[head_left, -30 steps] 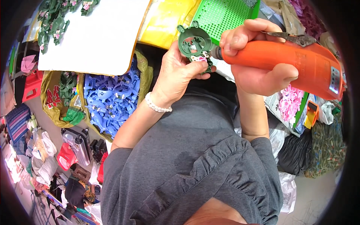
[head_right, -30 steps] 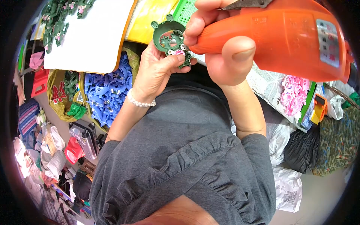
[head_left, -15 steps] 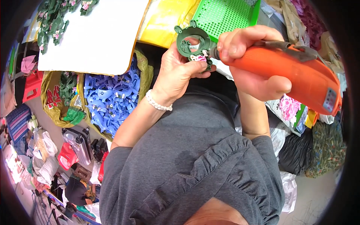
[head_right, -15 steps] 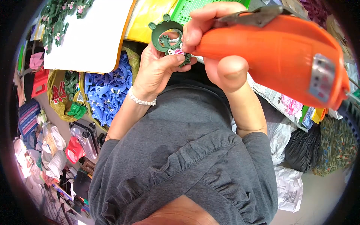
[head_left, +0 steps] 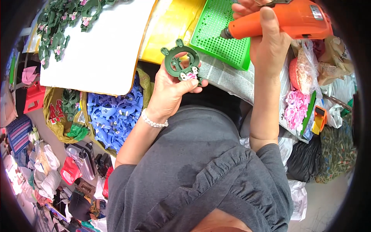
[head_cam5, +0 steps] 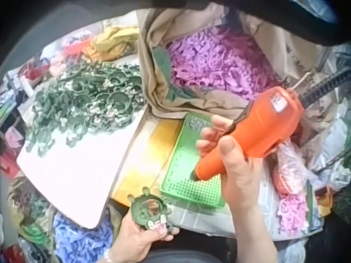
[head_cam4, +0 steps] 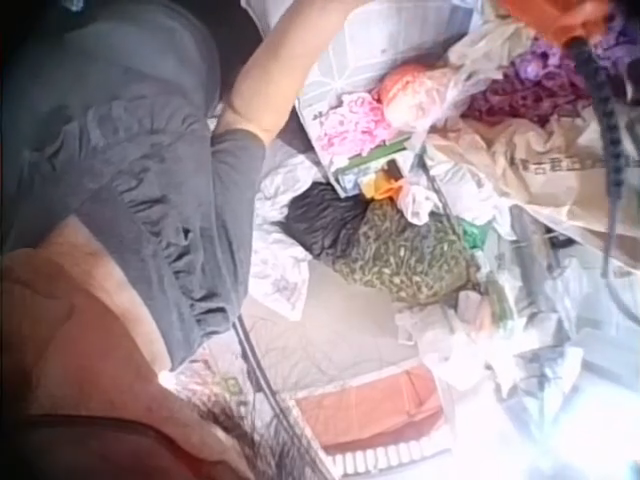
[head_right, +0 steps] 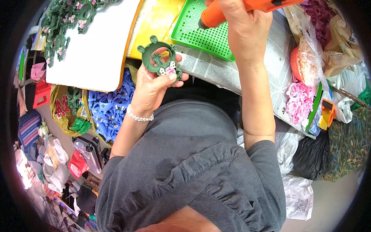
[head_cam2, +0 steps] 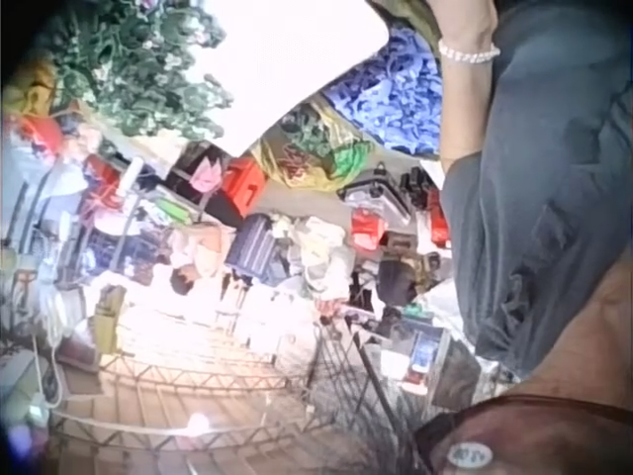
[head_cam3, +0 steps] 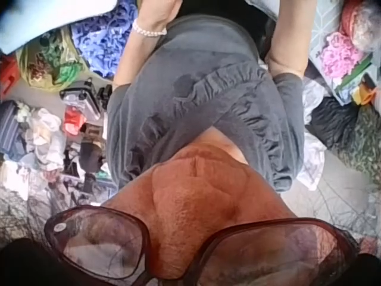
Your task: Assembling plastic toy components using an electric screwdriver in a workshop.
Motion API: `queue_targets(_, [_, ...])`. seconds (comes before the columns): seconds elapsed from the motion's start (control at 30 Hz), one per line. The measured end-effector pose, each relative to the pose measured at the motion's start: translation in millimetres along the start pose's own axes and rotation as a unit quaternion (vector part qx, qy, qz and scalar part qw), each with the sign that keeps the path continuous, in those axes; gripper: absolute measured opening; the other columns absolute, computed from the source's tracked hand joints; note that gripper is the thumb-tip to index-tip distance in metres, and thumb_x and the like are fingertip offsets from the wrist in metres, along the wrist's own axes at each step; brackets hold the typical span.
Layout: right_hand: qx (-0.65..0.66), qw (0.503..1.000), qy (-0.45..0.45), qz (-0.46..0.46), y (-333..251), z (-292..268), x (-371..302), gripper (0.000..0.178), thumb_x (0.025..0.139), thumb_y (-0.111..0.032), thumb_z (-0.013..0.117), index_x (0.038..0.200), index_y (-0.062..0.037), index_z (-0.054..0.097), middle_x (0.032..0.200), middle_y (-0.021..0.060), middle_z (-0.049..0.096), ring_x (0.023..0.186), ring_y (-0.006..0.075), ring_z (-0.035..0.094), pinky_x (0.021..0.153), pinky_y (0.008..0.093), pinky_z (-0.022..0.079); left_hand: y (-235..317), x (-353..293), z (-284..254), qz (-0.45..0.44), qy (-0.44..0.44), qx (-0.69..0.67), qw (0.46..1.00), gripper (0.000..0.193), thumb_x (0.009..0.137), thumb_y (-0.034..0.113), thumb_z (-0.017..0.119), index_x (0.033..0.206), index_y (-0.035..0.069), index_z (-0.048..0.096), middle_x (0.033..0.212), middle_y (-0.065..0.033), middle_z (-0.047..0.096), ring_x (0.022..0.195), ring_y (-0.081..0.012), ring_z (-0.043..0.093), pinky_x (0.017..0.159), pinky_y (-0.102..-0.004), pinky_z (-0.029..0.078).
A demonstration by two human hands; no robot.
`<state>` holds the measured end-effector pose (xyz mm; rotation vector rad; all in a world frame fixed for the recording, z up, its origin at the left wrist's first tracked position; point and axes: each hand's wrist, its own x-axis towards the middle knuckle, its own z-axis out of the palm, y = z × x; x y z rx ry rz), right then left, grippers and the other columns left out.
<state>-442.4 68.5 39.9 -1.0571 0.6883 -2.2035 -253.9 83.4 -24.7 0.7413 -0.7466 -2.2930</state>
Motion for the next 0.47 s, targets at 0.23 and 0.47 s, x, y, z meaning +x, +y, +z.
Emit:
queue_targets(0.23, [-0.234, 0.961, 0.126, 0.079, -23.1, 20.0, 15.1, 0.024, 0.084, -0.011, 0.058, 0.103, -0.0007, 0.047, 0.086, 0.0142, 0.061, 0.072, 0.0202, 0.062, 0.065, 0.0299, 0.051, -2.8, 4.8, -2.9, -0.035, -0.025, -0.01, 0.999, 0.053, 0.074, -0.009, 0.06, 0.123, 0.005, 0.044, 0.109, -0.0126, 0.053, 0.081, -0.0269, 0.065, 0.061, -0.0275, 0.057])
queue_targets(0.47, [0.322, 0.938, -0.027, 0.121, 7.1, -36.3, 27.4, 0.027, 0.079, -0.009, 0.058, 0.104, -0.0038, 0.048, 0.097, 0.0166, 0.059, 0.081, 0.0225, 0.062, 0.073, 0.0329, 0.05, 3.8, 6.8, 0.8, -0.033, -0.03, 0.016, 0.999, 0.061, 0.077, -0.004, 0.06, 0.131, 0.006, 0.033, 0.122, -0.0122, 0.045, 0.085, -0.0275, 0.065, 0.063, -0.0276, 0.057])
